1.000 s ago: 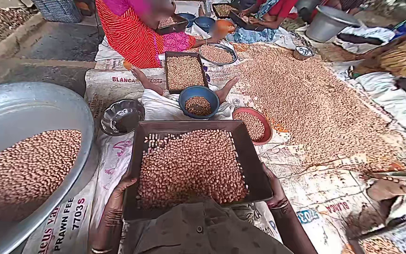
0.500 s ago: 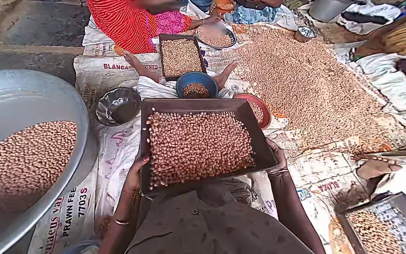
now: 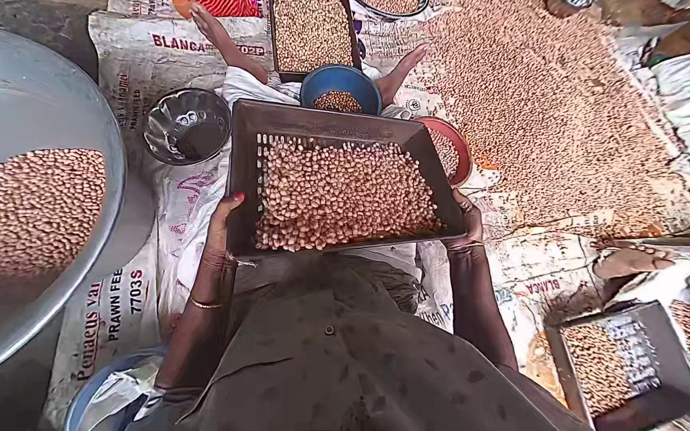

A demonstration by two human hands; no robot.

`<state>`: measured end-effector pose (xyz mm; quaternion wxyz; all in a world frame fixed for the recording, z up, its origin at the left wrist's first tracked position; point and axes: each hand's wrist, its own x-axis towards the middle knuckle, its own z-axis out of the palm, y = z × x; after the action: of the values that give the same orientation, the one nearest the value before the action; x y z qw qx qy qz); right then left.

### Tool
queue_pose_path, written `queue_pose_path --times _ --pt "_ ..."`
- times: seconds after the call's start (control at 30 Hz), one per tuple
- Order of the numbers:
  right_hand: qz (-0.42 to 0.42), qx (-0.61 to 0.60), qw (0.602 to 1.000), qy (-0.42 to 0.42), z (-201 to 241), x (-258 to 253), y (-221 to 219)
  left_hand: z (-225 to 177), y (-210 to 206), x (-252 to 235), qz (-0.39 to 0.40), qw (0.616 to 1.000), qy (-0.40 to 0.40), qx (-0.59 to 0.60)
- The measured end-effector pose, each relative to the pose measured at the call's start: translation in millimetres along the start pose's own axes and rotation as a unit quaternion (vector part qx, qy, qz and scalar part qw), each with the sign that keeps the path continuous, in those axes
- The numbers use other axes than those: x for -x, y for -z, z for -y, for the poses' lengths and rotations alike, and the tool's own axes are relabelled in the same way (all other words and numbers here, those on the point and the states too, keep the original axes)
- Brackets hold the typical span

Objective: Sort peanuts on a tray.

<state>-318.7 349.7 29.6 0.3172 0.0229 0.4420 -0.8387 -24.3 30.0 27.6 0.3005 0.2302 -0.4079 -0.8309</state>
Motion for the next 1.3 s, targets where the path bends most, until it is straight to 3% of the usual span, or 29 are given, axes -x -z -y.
queue_pose_path --times 0.07,0.13,0.2,0.3,0.37,0.43,0.57,0.7,0.77,0.83,0.93,1.0,1.07,1.13,1.17,1.23,1.3 --pt "-0.037 0.045 0.998 -0.001 -23 6 -33 3 49 -28 0.026 0.998 -0.037 0.051" --pt "-0.016 0.075 0.997 -0.001 -50 43 -42 1 76 -11 -0.045 0.997 -0.058 0.032" --pt "0.026 0.072 0.997 0.002 -56 79 -22 -2 68 30 -0.098 0.993 -0.049 0.039" --pt "0.045 0.019 0.998 0.029 -25 70 13 11 43 60 -0.031 0.999 -0.025 0.027" --pt "0.081 -0.02 0.996 0.038 -2 29 26 9 13 46 -0.018 1.0 0.008 -0.008" --pt "0.071 -0.017 0.997 0.029 6 -2 9 1 0 12 -0.016 0.999 0.014 -0.049" --pt "-0.021 0.05 0.999 0.005 -38 14 -20 5 57 -9 -0.07 0.995 0.026 -0.066" --pt "-0.031 0.109 0.994 -0.013 -68 55 14 21 82 37 -0.082 0.986 0.046 -0.134" --pt "-0.039 0.192 0.981 -0.014 -65 61 24 19 84 37 -0.068 0.977 0.048 -0.195" --pt "-0.063 0.373 0.925 0.025 -56 58 25 14 82 29 -0.051 0.953 0.043 -0.295" --pt "-0.041 0.658 0.746 0.095 -39 46 22 13 77 21 -0.038 0.915 0.02 -0.4" --pt "-0.061 0.717 0.68 0.144 -38 44 12 16 75 20 -0.042 0.891 0.016 -0.453" --pt "-0.104 0.724 0.629 0.262 -46 42 2 18 71 21 -0.05 0.842 0.006 -0.537" --pt "-0.086 0.69 0.61 0.379 -52 38 -13 18 68 20 -0.061 0.764 -0.022 -0.642" --pt "-0.044 0.67 0.623 0.401 -56 36 -20 18 66 20 -0.066 0.728 -0.023 -0.682" --pt "0.069 0.646 0.666 0.368 -62 30 -34 17 62 18 -0.073 0.676 -0.053 -0.731" --pt "0.161 0.617 0.707 0.305 -73 13 -41 18 53 17 -0.083 0.651 -0.102 -0.747"
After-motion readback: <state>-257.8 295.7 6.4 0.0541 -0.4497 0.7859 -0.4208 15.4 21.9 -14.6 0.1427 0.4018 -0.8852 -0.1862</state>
